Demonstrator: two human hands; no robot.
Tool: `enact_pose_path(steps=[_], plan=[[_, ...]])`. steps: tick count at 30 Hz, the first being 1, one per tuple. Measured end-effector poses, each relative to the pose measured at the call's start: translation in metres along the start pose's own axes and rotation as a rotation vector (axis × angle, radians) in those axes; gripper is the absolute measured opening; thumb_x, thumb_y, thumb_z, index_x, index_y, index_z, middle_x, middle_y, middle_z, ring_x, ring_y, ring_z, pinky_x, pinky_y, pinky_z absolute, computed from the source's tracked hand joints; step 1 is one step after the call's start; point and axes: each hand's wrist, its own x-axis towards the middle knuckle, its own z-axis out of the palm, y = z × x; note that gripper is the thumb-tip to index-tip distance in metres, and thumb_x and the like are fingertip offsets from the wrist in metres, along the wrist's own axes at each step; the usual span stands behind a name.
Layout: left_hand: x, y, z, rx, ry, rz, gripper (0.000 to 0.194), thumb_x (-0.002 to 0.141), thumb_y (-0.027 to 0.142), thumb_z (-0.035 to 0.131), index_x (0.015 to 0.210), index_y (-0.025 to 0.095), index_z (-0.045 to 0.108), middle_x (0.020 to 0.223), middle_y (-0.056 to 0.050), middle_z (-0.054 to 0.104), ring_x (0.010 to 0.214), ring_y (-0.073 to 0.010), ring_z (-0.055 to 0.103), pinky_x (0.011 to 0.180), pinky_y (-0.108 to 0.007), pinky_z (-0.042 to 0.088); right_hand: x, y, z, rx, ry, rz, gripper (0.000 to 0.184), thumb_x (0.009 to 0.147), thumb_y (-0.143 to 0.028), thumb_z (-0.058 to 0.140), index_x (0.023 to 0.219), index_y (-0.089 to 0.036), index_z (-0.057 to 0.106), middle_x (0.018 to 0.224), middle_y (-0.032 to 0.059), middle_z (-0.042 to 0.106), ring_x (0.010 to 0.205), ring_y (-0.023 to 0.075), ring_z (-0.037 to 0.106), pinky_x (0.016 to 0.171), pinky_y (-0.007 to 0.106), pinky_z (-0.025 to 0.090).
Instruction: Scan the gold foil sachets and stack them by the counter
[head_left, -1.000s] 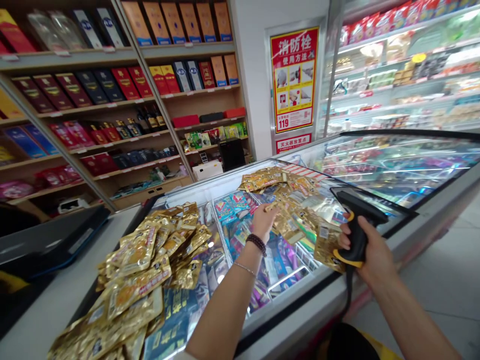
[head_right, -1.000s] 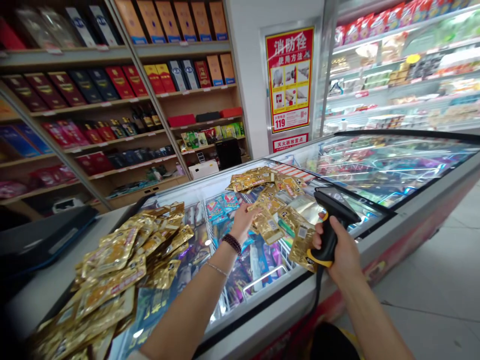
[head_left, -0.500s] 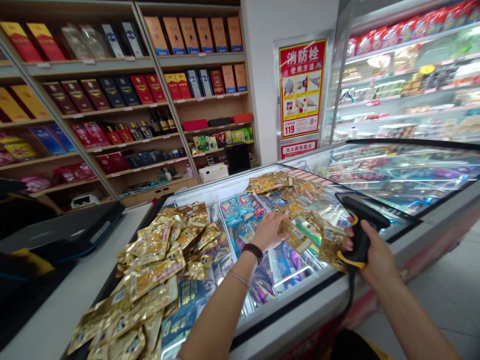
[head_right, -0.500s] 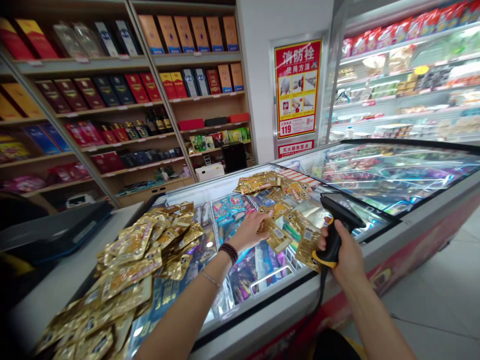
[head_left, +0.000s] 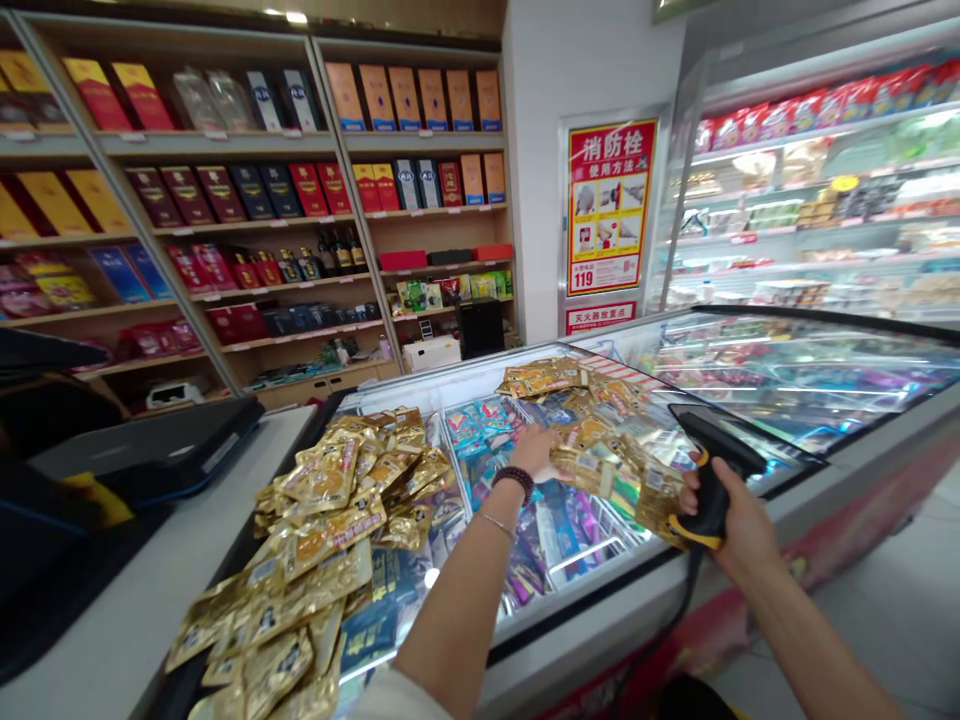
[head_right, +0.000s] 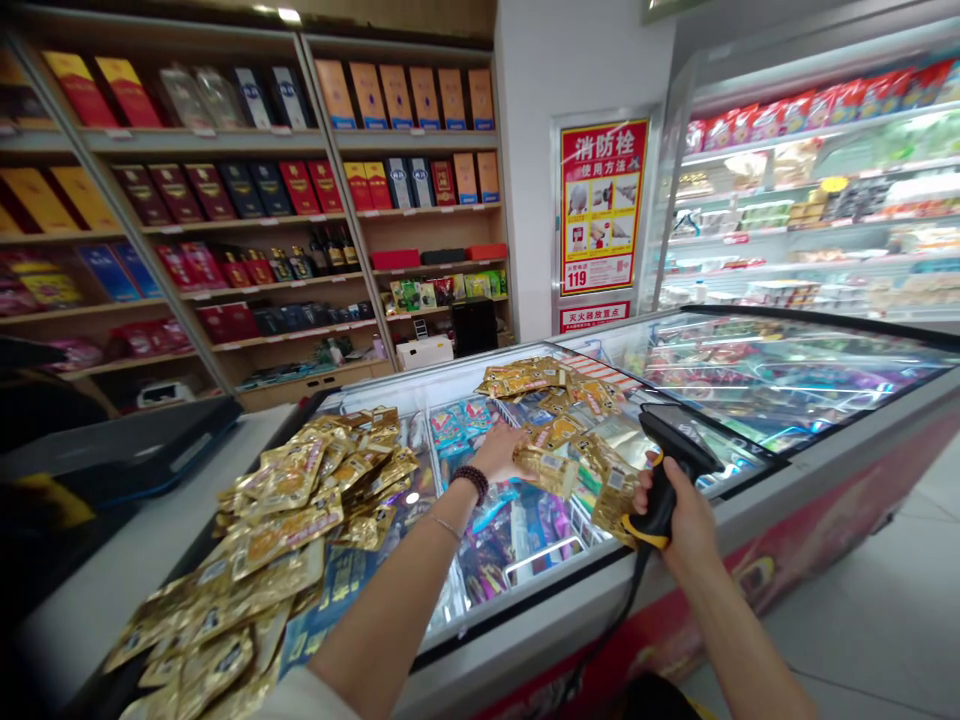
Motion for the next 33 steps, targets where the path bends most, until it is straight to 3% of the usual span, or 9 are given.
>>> enact_pose_path(steps=[5,8,13,17,23,28,33], plan=[[-0.036,-0.029,0.0,-0.591,0.306,-0.223,0.038,0.059,0.028,0.083,0.09,0.018,0.064,0.085,-0.005,0.069,0.084,-0.0226,0.064,0.083,-0.037,0.05,0.001,-0.001,0.002,-0.028,0.013,0.042,0.031,0.073,-0.039,0.08,0.087,-0.02,0.06,0.062,-0.0036,0.051,0.049,0.0091,0.046,0.043,0.019,0.038],[-0.057,-0.039,-0.008,-0.956,0.468,-0.299,0.041,0.055,0.032,0.086,0.085,0.017,0.063,0.081,-0.006,0.069,0.077,-0.0198,0.065,0.073,-0.032,0.051,-0.001,0.001,0.007,-0.056,0.001,0.08,0.029,0.074,-0.039,0.08,0.083,-0.02,0.059,0.062,-0.0034,0.052,0.048,0.009,0.046,0.042,0.019,0.038],[-0.083,-0.042,-0.032,-1.302,0.561,-0.366,0.046,0.06,0.048,0.083,0.09,0.017,0.066,0.09,-0.009,0.073,0.082,-0.0205,0.068,0.076,-0.032,0.053,-0.017,0.012,0.032,-0.147,-0.093,0.137,0.032,0.073,-0.043,0.081,0.084,-0.022,0.059,0.063,-0.0033,0.053,0.045,0.0095,0.046,0.039,0.02,0.038],[-0.097,-0.042,-0.053,-1.36,0.653,-0.322,0.055,0.063,0.052,0.081,0.104,0.019,0.064,0.095,-0.007,0.072,0.083,-0.0188,0.069,0.079,-0.034,0.055,-0.036,0.029,0.057,-0.383,-0.245,0.11,0.041,0.071,-0.052,0.081,0.081,-0.021,0.056,0.062,-0.0028,0.056,0.042,0.01,0.046,0.036,0.02,0.037],[-0.113,-0.053,-0.07,-1.315,0.778,-0.316,0.059,0.066,0.052,0.08,0.112,0.021,0.062,0.1,-0.006,0.069,0.086,-0.0175,0.068,0.079,-0.034,0.057,-0.069,0.047,0.095,-0.681,-0.477,0.041,0.045,0.08,-0.062,0.067,0.073,-0.02,0.055,0.05,-0.0017,0.054,0.043,0.0123,0.048,0.042,0.024,0.04],[-0.12,-0.063,-0.074,-1.34,0.786,-0.269,0.057,0.07,0.053,0.077,0.114,0.021,0.059,0.105,-0.007,0.069,0.09,-0.0178,0.068,0.083,-0.035,0.057,-0.099,0.055,0.123,-0.829,-0.478,-0.094,0.045,0.083,-0.064,0.058,0.07,-0.022,0.053,0.045,-0.003,0.053,0.04,0.0136,0.049,0.046,0.026,0.041],[-0.123,-0.064,-0.074,-1.298,0.809,-0.294,0.051,0.069,0.054,0.076,0.104,0.02,0.058,0.105,-0.006,0.067,0.092,-0.0171,0.067,0.082,-0.034,0.058,-0.112,0.064,0.131,-0.922,-0.49,-0.1,0.041,0.082,-0.063,0.055,0.074,-0.023,0.054,0.045,-0.0039,0.053,0.04,0.016,0.05,0.046,0.028,0.04]])
